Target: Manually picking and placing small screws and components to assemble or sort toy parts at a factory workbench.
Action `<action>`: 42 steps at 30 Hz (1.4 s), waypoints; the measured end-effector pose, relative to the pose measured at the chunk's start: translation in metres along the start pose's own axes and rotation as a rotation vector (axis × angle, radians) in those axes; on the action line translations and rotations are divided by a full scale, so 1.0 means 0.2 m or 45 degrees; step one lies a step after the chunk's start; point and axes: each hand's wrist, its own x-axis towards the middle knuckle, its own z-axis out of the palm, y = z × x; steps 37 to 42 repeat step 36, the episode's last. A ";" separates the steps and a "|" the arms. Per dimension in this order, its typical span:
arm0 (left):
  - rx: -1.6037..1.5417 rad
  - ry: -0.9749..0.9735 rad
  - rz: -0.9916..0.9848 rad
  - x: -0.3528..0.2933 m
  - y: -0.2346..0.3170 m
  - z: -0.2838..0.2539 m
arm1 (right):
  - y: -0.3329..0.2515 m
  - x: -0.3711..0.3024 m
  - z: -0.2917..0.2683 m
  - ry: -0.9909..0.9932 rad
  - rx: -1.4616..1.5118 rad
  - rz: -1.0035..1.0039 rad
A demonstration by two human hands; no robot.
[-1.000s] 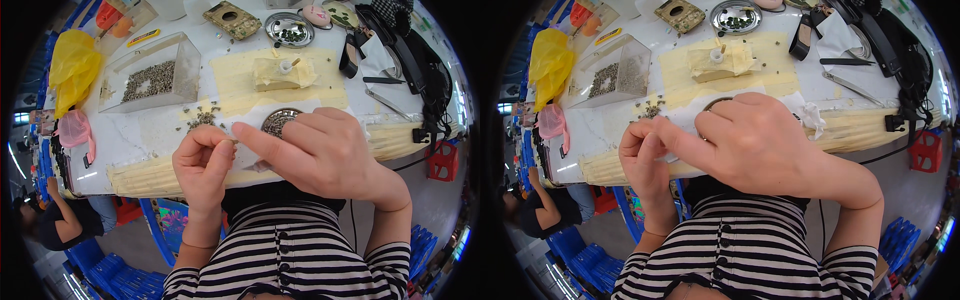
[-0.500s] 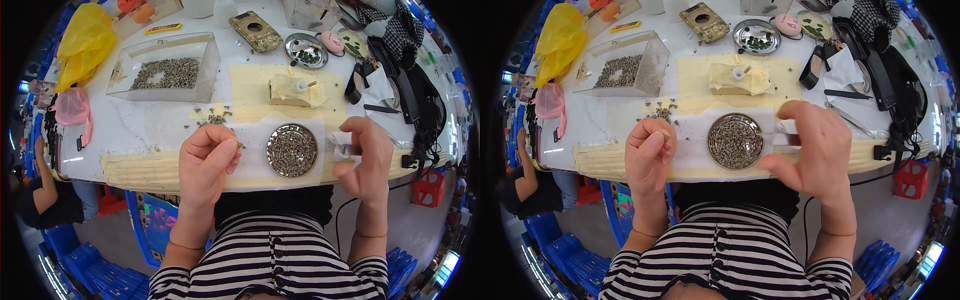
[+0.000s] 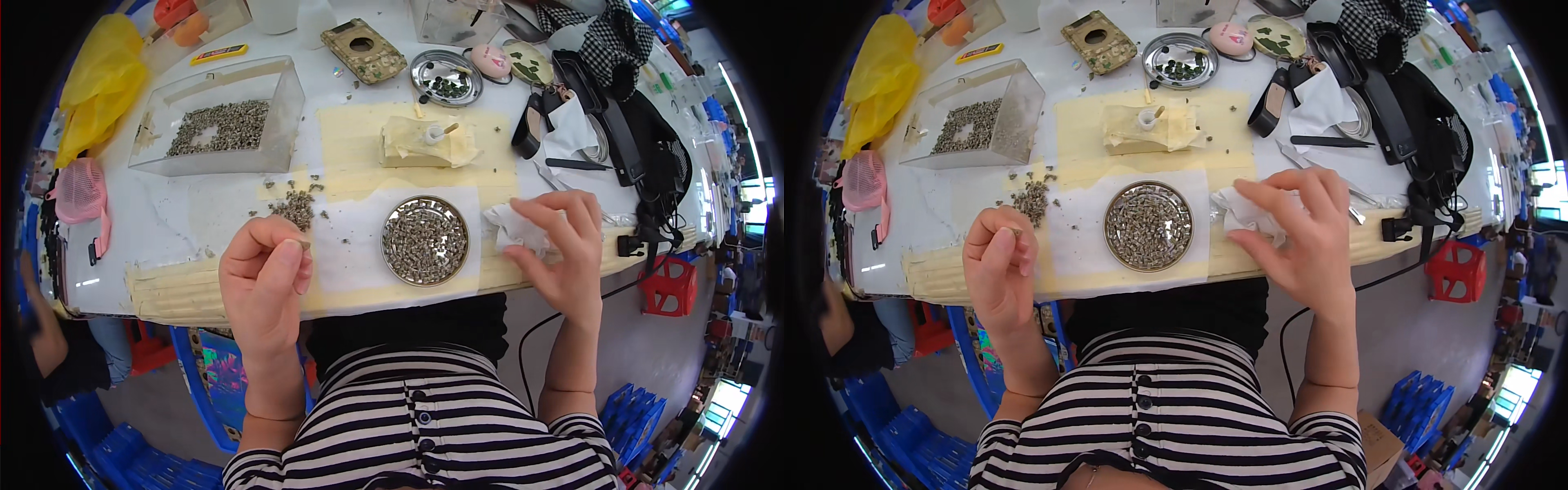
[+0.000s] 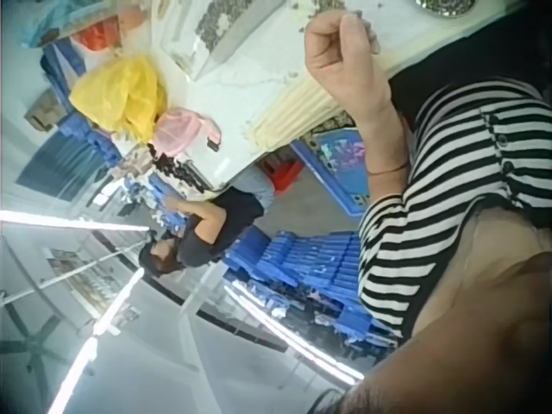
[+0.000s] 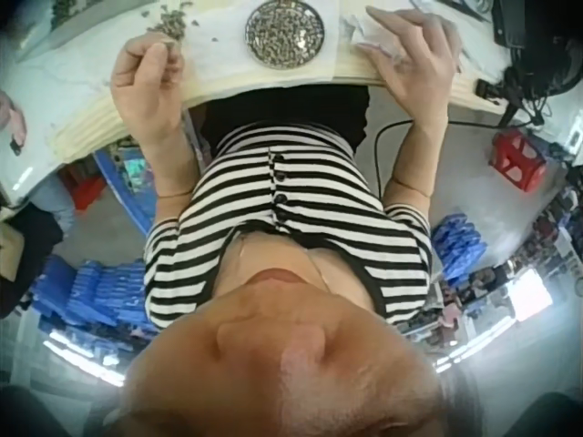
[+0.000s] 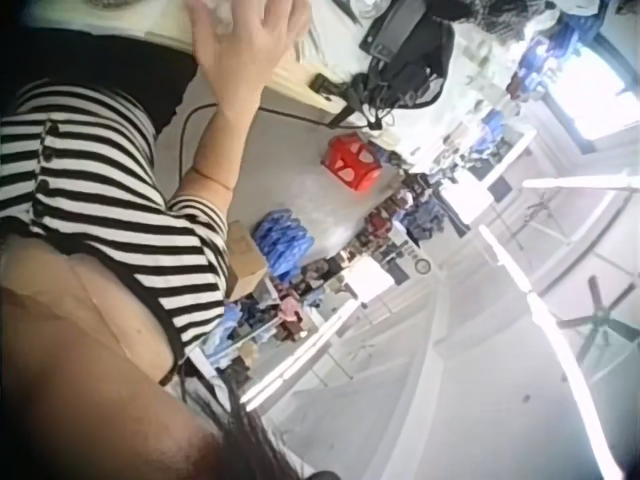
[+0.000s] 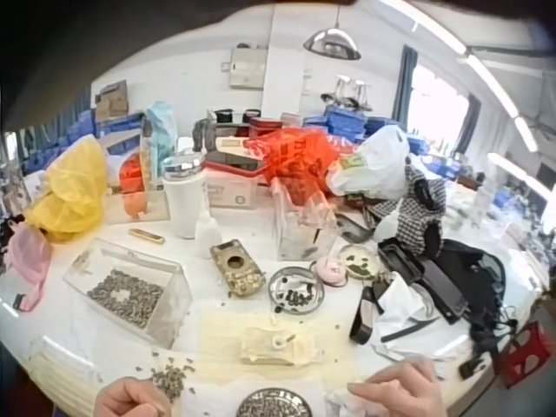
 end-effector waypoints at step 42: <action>0.077 -0.228 -0.268 -0.05 -0.02 0.05 | -0.42 0.23 0.27 0.056 0.830 -0.082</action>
